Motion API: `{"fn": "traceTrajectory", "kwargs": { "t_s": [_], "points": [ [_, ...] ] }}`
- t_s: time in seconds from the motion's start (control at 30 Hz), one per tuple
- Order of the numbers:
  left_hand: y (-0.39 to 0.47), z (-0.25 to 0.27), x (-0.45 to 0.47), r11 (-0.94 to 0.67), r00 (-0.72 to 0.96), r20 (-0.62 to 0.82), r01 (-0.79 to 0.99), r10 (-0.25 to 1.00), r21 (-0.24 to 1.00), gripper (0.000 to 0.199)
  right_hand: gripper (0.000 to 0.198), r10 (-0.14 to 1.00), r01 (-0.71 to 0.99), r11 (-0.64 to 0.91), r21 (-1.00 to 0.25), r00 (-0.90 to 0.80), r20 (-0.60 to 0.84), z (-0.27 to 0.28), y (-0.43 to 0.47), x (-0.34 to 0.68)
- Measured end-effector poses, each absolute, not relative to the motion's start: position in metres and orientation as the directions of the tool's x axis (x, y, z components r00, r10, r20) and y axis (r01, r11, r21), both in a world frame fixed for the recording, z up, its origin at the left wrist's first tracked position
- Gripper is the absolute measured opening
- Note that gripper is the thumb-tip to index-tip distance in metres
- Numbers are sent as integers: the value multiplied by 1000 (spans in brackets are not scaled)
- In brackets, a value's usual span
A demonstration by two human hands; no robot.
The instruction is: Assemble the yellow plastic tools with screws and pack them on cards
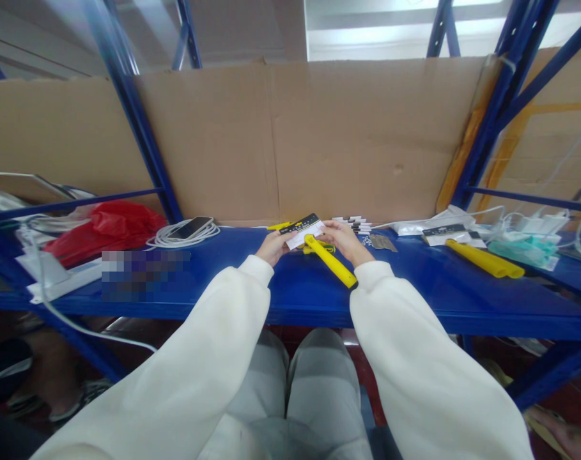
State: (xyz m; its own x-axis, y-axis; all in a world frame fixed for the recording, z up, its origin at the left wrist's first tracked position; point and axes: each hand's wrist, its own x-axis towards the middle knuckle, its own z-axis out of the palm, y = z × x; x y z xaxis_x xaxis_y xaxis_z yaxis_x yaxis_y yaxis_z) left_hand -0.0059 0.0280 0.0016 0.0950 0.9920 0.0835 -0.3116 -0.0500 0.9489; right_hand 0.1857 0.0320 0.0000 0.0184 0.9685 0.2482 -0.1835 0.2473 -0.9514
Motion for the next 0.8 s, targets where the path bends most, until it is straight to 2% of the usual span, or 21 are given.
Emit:
{"fn": "traceTrajectory", "kwargs": {
  "t_s": [0.07, 0.17, 0.37, 0.6, 0.8],
  "points": [
    [27, 2, -7, -47, 106, 82, -301, 991, 952, 22, 18, 968, -172, 248, -953, -3, 252, -1, 32, 187],
    [25, 4, -7, -51, 71, 77, -318, 994, 947, 26, 36, 967, -141, 239, -961, -53, 248, -3, 31, 188],
    [19, 8, -4, -90, -138, 40, -382, 990, 920, 45, 56, 971, -131, 196, -972, -113, 211, -2, 24, 181],
    [21, 8, -5, -78, -166, 18, -363, 986, 929, 30, 45, 967, -107, 150, -983, -191, 168, -1, 19, 177],
    [22, 10, -6, -73, -259, -28, -372, 965, 925, 35, 42, 979, -55, 130, -990, -152, 137, -2, 16, 175]
  ]
}}
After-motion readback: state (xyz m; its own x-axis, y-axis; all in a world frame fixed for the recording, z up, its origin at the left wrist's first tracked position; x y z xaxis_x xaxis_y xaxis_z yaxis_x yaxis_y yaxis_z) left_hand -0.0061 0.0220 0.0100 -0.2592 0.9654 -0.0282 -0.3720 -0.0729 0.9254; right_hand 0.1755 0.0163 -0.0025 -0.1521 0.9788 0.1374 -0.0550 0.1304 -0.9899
